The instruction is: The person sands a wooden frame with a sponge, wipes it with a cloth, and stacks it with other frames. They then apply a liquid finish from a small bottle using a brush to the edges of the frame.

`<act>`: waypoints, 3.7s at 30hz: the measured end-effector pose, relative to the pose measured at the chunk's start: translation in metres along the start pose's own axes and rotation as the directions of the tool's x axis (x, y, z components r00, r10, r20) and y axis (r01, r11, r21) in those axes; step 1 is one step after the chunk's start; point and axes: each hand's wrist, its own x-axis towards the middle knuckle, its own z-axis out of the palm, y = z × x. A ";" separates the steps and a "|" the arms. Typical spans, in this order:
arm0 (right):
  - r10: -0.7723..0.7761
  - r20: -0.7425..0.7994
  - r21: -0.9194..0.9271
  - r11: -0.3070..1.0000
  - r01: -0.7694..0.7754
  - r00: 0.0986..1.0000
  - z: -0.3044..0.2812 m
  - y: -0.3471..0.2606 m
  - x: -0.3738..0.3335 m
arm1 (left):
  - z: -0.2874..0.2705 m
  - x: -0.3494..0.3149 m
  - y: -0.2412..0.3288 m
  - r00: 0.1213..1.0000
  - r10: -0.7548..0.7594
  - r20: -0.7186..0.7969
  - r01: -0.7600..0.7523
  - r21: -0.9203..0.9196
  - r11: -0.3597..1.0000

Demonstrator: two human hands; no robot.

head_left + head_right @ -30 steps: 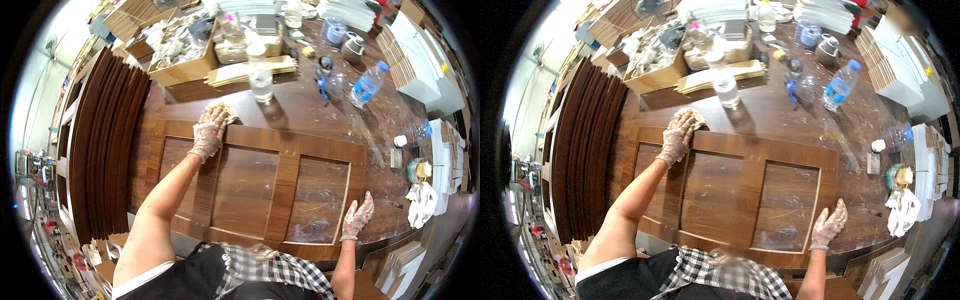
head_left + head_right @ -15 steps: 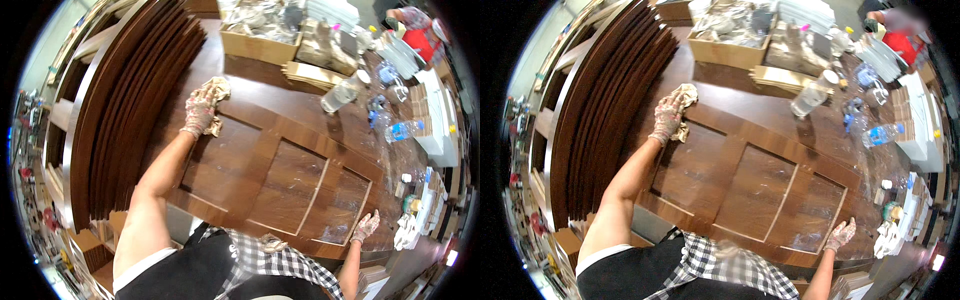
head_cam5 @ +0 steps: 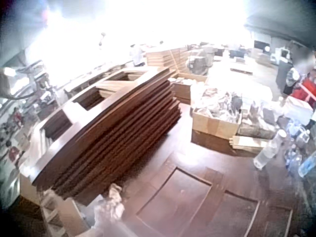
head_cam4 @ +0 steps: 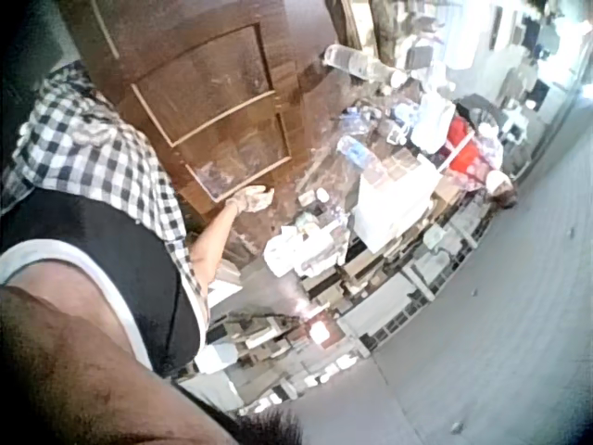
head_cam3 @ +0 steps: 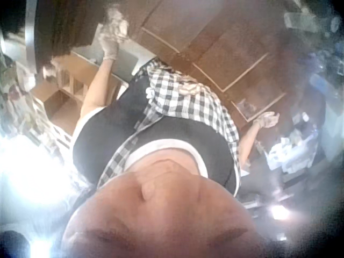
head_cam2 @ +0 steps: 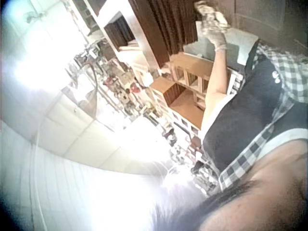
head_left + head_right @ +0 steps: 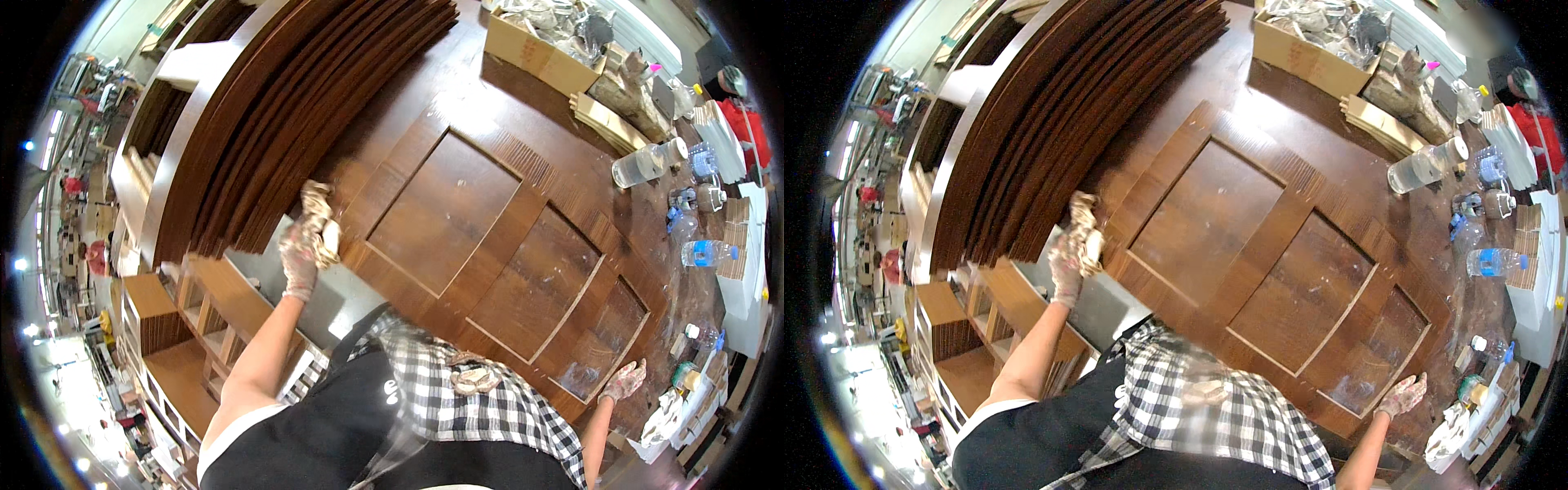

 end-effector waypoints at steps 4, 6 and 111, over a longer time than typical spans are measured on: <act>-0.037 -0.084 0.009 0.999 0.038 0.996 0.001 0.004 0.003 | -0.019 -0.013 0.069 0.961 0.267 0.075 -0.276 0.143 0.951; -0.086 -0.093 0.055 0.994 0.092 0.992 -0.009 -0.015 0.007 | -0.015 -0.037 0.120 0.814 0.470 0.341 -0.524 0.080 0.848; 0.422 -0.097 0.084 0.906 -0.415 0.901 -0.054 0.156 0.076 | -0.028 0.126 0.180 0.957 0.090 0.277 0.251 -0.940 0.230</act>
